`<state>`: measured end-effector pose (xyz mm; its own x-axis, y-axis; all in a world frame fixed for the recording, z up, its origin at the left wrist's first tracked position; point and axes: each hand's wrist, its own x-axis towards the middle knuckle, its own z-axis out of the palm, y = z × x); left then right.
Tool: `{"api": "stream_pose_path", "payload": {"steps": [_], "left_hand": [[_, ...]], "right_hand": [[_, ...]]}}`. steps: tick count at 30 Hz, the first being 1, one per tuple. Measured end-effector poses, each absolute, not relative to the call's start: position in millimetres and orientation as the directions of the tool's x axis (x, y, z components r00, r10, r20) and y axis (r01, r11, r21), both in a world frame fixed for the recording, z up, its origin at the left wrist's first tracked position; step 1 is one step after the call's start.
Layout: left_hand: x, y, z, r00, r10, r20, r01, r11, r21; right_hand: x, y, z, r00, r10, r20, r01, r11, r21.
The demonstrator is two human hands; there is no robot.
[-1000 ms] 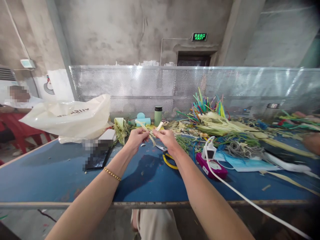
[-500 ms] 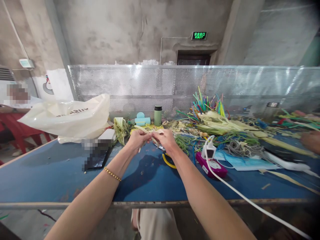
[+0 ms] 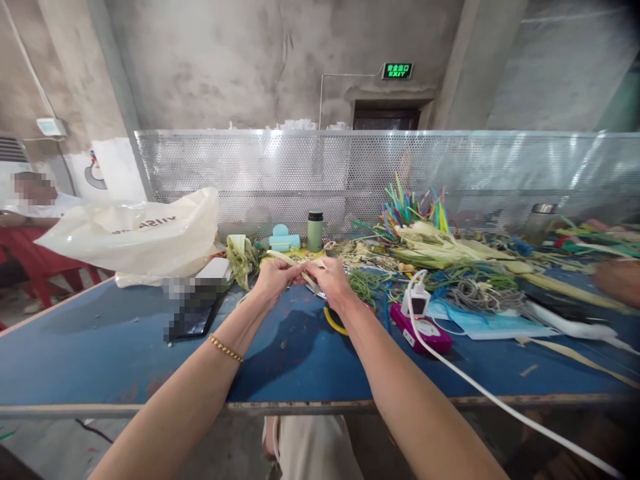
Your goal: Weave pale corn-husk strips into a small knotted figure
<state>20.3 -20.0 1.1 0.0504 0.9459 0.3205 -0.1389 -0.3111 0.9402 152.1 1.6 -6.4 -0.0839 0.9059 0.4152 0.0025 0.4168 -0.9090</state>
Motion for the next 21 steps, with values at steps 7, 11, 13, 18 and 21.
{"api": "stream_pose_path", "payload": {"steps": [7,11,13,18,21], "left_hand": [[14.0,-13.4,-1.2,0.056,0.948,0.312,-0.196,-0.297,0.935],[11.0,-10.5,-2.9,0.023,0.957,0.29,-0.171,-0.282,0.944],[11.2,-10.5,-3.6,0.01,0.955,0.298,-0.147,-0.293,0.945],[14.1,-12.0,-4.4,0.017,0.962,0.272,-0.139,-0.267,0.954],[16.7,-12.6,-4.6,-0.028,0.955,0.295,-0.117,-0.296,0.948]], "right_hand": [[152.9,-3.1,-3.2,-0.088,0.955,0.282,-0.096,0.273,-0.957],[153.9,-5.2,-3.5,-0.158,0.936,0.315,-0.007,0.318,-0.948],[153.5,-6.0,-4.4,-0.178,0.914,0.365,-0.015,0.368,-0.93],[150.0,-7.4,-7.6,-0.201,0.934,0.294,-0.048,0.291,-0.956],[148.2,-8.1,-8.4,-0.209,0.943,0.259,-0.014,0.262,-0.965]]}}
